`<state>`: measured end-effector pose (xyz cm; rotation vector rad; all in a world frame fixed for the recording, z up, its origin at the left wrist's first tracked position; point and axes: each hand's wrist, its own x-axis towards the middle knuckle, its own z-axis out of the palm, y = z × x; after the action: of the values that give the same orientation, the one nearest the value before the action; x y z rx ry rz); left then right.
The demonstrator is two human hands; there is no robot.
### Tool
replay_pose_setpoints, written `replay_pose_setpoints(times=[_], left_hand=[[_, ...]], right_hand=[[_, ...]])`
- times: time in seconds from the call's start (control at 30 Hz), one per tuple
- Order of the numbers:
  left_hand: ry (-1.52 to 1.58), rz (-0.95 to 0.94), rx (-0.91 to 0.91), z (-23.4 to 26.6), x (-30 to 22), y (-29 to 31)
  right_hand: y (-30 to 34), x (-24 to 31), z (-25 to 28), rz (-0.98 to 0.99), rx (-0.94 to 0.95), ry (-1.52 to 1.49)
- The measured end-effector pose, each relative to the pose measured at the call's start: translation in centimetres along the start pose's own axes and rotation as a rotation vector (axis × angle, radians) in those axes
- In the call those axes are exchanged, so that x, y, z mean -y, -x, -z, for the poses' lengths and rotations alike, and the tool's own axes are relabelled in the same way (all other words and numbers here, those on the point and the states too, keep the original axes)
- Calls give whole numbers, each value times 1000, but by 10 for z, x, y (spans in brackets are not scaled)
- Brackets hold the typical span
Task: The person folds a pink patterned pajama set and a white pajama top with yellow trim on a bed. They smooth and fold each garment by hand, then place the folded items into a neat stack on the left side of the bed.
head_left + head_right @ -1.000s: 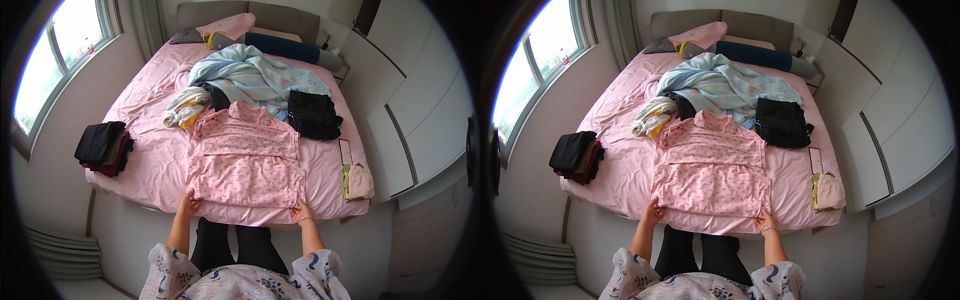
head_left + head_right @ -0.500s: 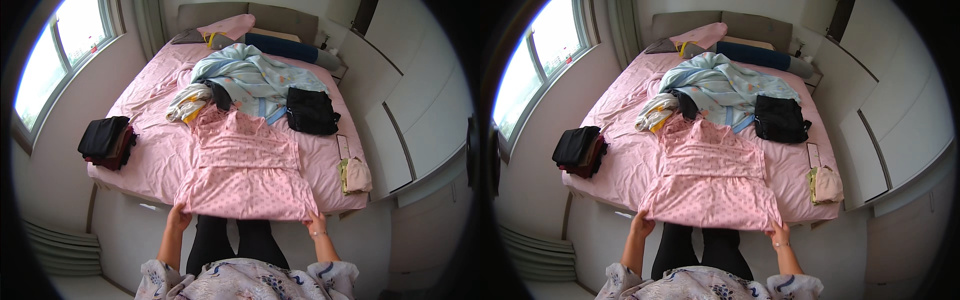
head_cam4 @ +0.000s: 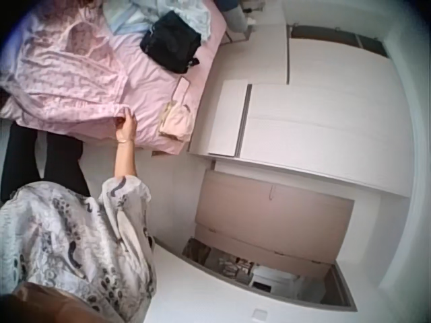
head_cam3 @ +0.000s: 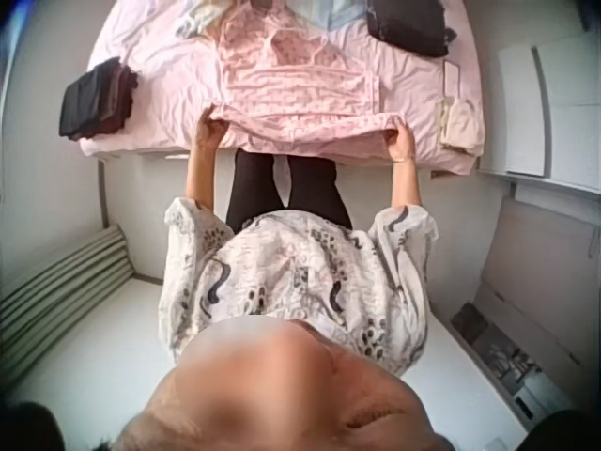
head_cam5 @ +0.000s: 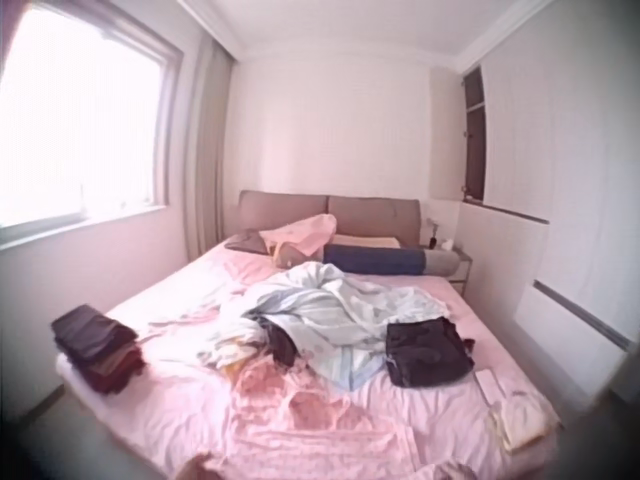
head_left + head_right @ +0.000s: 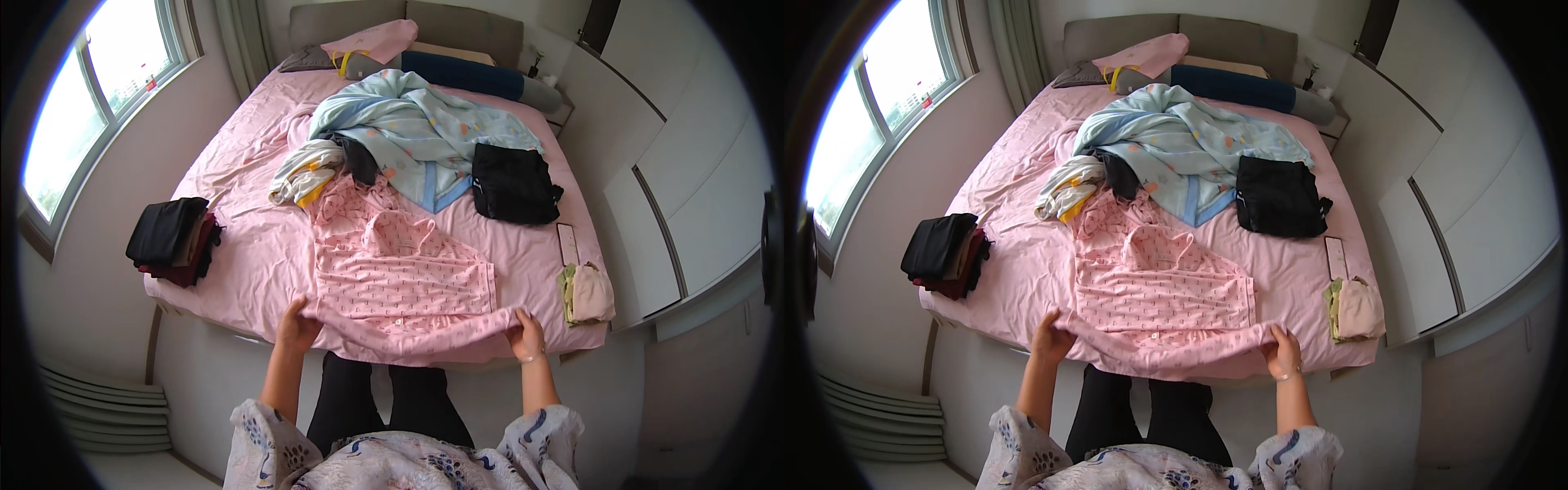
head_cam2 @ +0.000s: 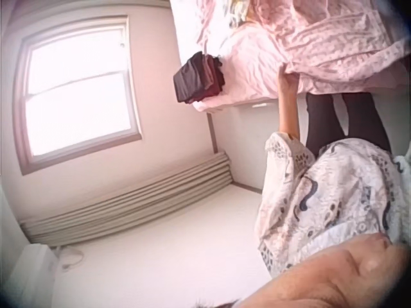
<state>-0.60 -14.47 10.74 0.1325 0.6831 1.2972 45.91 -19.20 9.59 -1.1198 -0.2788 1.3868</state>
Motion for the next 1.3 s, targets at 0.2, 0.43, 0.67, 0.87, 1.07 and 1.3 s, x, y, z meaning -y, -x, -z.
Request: replay_pose_setpoints(times=[0.2, 0.43, 0.67, 0.87, 1.07, 1.3], left_hand=[[-22, -44, 45, -21, -25, -103], [-23, -32, -196, -5, -16, -202], [-72, -146, -57, 43, 7, -220], [-1341, -716, 27, -23, 45, -176], [-2232, -693, -57, -18, 65, -144], [-1673, -857, -587, 43, 20, -142]], right_hand=[[-114, 13, -40, -28, -26, -99], [-210, -14, -18, -31, -132, -216], [-192, -25, -36, 121, 23, 149], [-151, -45, -80, 957, 208, 1410], [-130, -78, -79, 788, 58, 1850], [-128, -71, 12, 905, -485, 1000]])
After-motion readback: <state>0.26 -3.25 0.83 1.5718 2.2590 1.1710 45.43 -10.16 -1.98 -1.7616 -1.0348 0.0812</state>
